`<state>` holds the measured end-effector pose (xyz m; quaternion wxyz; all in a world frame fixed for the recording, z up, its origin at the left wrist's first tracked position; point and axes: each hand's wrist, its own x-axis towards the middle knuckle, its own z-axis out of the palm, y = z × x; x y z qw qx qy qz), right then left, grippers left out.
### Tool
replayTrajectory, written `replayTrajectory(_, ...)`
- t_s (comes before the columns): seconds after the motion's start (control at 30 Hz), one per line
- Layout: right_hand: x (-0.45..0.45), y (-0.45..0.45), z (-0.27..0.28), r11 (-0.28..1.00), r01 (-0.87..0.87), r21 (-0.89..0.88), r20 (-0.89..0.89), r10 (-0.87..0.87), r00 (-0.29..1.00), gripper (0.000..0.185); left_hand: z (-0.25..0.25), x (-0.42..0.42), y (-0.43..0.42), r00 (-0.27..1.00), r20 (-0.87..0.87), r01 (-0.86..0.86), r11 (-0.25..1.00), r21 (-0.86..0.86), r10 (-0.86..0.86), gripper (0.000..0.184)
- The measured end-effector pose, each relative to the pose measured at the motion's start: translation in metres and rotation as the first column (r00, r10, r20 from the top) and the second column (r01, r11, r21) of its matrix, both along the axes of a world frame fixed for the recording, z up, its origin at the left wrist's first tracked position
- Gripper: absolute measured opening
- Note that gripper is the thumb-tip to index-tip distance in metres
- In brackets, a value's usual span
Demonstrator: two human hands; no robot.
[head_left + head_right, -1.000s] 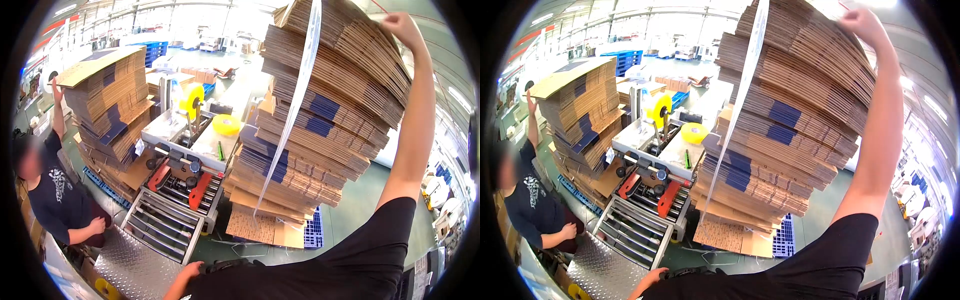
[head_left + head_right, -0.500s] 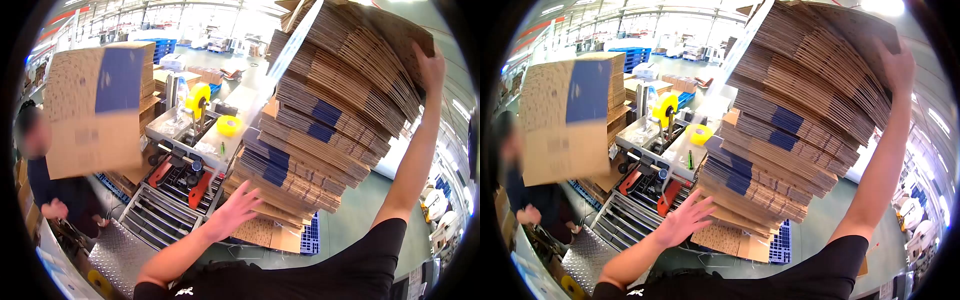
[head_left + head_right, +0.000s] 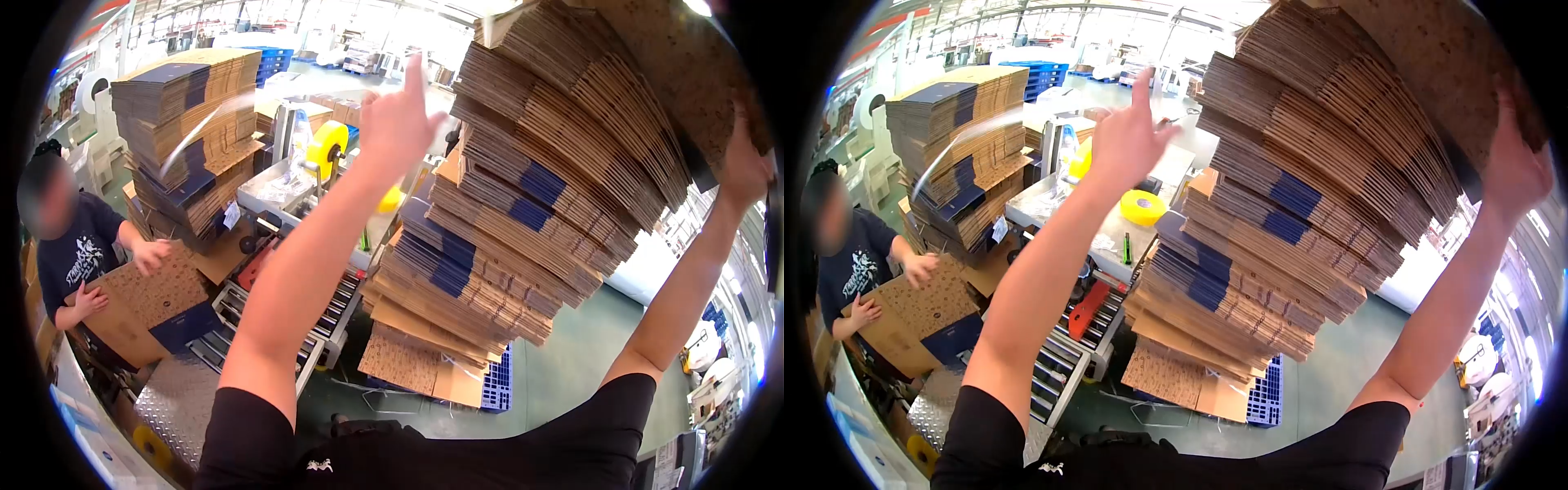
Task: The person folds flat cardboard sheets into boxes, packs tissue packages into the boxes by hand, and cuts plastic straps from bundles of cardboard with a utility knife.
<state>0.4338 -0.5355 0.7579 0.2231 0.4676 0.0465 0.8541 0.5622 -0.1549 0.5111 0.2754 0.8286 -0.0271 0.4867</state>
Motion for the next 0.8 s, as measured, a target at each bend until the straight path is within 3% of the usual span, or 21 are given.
replayTrajectory(0.03,-0.012,0.017,-0.001,0.935,-0.349,-0.061,-0.027,0.348,0.937,0.042,-0.001,0.008,0.011,0.977,-0.196,0.08,0.995,-0.052,-0.088,0.037)
replayTrajectory(0.07,-0.025,0.03,-0.008,0.859,-0.506,-0.077,-0.049,0.503,0.863,0.041,-0.022,0.022,0.023,0.991,-0.068,0.122,0.992,0.038,-0.12,0.028)
replayTrajectory(0.1,-0.038,0.042,-0.015,0.754,-0.649,-0.101,-0.069,0.645,0.761,0.039,-0.05,0.042,0.033,0.985,0.058,0.154,0.979,0.131,-0.162,0.027)
replayTrajectory(0.17,-0.068,0.064,-0.042,0.62,-0.783,-0.033,-0.046,0.782,0.621,0.038,-0.121,0.047,0.023,0.898,-0.222,0.369,0.925,-0.087,-0.379,0.025)
replayTrajectory(0.2,-0.074,0.07,-0.05,0.596,-0.803,-0.025,-0.034,0.802,0.596,0.037,-0.154,0.025,0.001,0.794,-0.445,0.384,0.909,-0.161,-0.414,0.024)
replayTrajectory(0.3,-0.076,0.072,-0.051,0.612,-0.79,-0.032,-0.088,0.786,0.612,0.037,-0.312,-0.021,-0.058,0.506,-0.498,0.715,0.665,-0.214,-0.704,0.022)
replayTrajectory(0.33,-0.075,0.072,-0.051,0.617,-0.786,-0.023,-0.115,0.78,0.616,0.037,-0.343,-0.041,-0.074,0.469,-0.683,0.779,0.627,0.02,-0.56,0.022)
replayTrajectory(0.37,-0.072,0.073,-0.05,0.624,-0.781,-0.009,-0.143,0.773,0.619,0.037,-0.393,-0.067,-0.084,0.471,-0.624,0.798,0.603,0.0,-0.623,0.047)
replayTrajectory(0.4,-0.069,0.074,-0.049,0.629,-0.778,0.007,-0.182,0.765,0.617,0.037,-0.416,-0.093,-0.087,0.354,-0.815,0.785,0.619,-0.008,-0.459,0.07)
replayTrajectory(0.43,-0.064,0.079,-0.049,0.63,-0.776,0.026,-0.229,0.76,0.609,0.037,-0.441,-0.108,-0.084,0.129,-0.853,0.825,0.532,-0.191,-0.506,0.081)
replayTrajectory(0.47,-0.059,0.08,-0.048,0.639,-0.767,0.05,-0.279,0.747,0.604,0.037,-0.428,-0.129,-0.068,-0.022,-0.83,0.854,0.421,-0.306,-0.558,0.071)
replayTrajectory(0.53,-0.047,0.091,-0.043,0.639,-0.763,0.096,-0.388,0.73,0.563,0.038,-0.381,-0.158,-0.032,0.084,-0.802,0.799,0.521,-0.301,-0.592,0.07)
replayTrajectory(0.57,-0.04,0.099,-0.04,0.635,-0.763,0.123,-0.453,0.72,0.526,0.038,-0.359,-0.171,-0.012,0.426,-0.646,0.692,0.688,-0.217,-0.633,0.066)
replayTrajectory(0.6,-0.033,0.108,-0.038,0.633,-0.758,0.153,-0.518,0.705,0.484,0.039,-0.339,-0.184,0.013,0.654,-0.479,0.566,0.799,-0.204,-0.586,0.075)
replayTrajectory(0.67,-0.013,0.133,-0.033,0.621,-0.753,0.218,-0.647,0.67,0.365,0.039,-0.297,-0.208,0.073,0.973,-0.059,0.215,0.967,-0.141,-0.225,0.092)
replayTrajectory(0.7,-0.003,0.151,-0.033,0.614,-0.75,0.248,-0.707,0.644,0.293,0.04,-0.286,-0.221,0.105,0.987,0.15,-0.039,0.994,-0.102,0.054,0.101)
replayTrajectory(0.73,0.007,0.168,-0.035,0.603,-0.747,0.281,-0.755,0.619,0.216,0.04,-0.277,-0.236,0.131,0.901,0.322,-0.274,0.957,-0.096,0.29,0.111)
replayTrajectory(0.77,0.019,0.185,-0.039,0.589,-0.746,0.312,-0.798,0.588,0.13,0.041,-0.265,-0.252,0.154,0.779,0.423,-0.459,0.881,-0.119,0.463,0.12)
replayTrajectory(0.8,0.031,0.206,-0.045,0.571,-0.743,0.349,-0.829,0.558,0.039,0.042,-0.249,-0.267,0.17,0.67,0.535,-0.524,0.838,-0.15,0.514,0.124)
